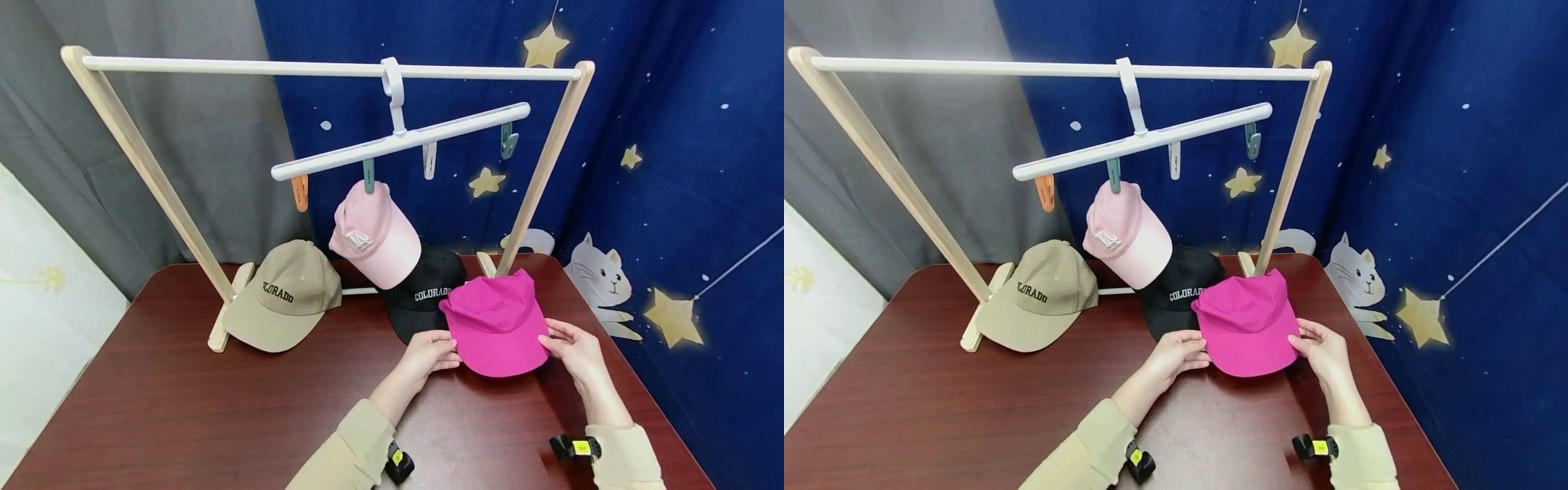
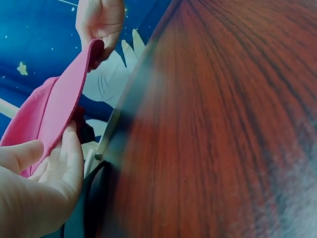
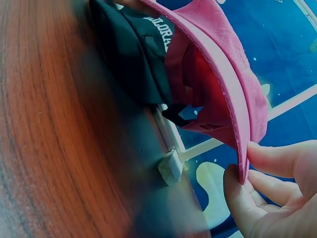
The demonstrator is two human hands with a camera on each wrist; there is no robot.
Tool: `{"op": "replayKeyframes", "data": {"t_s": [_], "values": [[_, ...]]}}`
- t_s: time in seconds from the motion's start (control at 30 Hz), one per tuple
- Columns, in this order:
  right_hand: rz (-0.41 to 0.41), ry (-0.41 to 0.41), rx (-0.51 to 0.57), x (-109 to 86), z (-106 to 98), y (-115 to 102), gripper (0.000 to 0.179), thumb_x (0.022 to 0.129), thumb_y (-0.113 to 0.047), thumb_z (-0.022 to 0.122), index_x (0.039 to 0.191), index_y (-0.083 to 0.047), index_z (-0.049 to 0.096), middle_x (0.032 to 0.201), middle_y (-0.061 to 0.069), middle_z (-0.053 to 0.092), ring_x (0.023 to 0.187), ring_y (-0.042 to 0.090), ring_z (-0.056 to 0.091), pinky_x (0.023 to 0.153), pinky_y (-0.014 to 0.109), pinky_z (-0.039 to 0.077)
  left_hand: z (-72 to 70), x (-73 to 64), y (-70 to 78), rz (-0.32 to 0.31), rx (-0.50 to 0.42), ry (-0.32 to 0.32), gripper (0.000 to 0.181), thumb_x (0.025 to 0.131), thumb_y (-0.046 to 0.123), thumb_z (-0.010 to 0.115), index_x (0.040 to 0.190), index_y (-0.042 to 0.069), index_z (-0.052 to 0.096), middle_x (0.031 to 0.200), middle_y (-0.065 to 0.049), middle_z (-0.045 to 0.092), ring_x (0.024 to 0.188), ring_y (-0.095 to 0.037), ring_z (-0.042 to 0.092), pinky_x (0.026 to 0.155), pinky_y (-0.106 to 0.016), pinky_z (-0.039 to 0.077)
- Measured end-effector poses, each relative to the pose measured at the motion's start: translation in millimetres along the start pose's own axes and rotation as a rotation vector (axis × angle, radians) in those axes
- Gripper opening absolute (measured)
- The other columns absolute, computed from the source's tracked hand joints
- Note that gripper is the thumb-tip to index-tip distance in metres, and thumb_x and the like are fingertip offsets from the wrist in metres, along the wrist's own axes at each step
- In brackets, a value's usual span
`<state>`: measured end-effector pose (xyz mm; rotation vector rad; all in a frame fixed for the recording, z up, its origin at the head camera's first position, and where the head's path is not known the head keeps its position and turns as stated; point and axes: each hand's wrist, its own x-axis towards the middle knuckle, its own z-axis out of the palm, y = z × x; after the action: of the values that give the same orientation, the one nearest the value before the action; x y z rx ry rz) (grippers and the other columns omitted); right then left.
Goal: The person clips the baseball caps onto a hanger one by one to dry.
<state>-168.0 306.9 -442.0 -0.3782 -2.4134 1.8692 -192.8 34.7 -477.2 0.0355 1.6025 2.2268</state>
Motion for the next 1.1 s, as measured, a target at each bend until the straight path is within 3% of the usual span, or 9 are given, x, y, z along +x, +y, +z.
{"op": "replayKeyframes", "data": {"t_s": [0.8, 1.1], "values": [[-0.058, -0.003, -0.017, 2.2, 2.4, -17.1, 0.055, 0.09, -0.012, 0.068, 0.135, 0.009, 0.045, 0.093, -0.006, 0.061, 0.079, 0.0, 0.062, 0.074, 0.02, 0.052, -2.1, 1.3, 15.7, 0.048, -0.004, 0.003, 0.012, 0.09, -0.005, 0.059, 0.101, -0.01, 0.061, 0.075, -0.005, 0.064, 0.062, -0.013, 0.063, 0.068, -0.033, 0.056], [-0.105, 0.002, -0.038, 5.7, 3.2, -22.9, 0.053, 0.09, -0.012, 0.069, 0.134, 0.009, 0.047, 0.095, -0.004, 0.062, 0.079, -0.002, 0.062, 0.073, 0.02, 0.052, -2.4, -0.9, 24.9, 0.06, 0.014, 0.0, 0.016, 0.091, -0.002, 0.06, 0.105, -0.012, 0.061, 0.079, -0.007, 0.066, 0.064, -0.013, 0.063, 0.07, -0.034, 0.056]]}}
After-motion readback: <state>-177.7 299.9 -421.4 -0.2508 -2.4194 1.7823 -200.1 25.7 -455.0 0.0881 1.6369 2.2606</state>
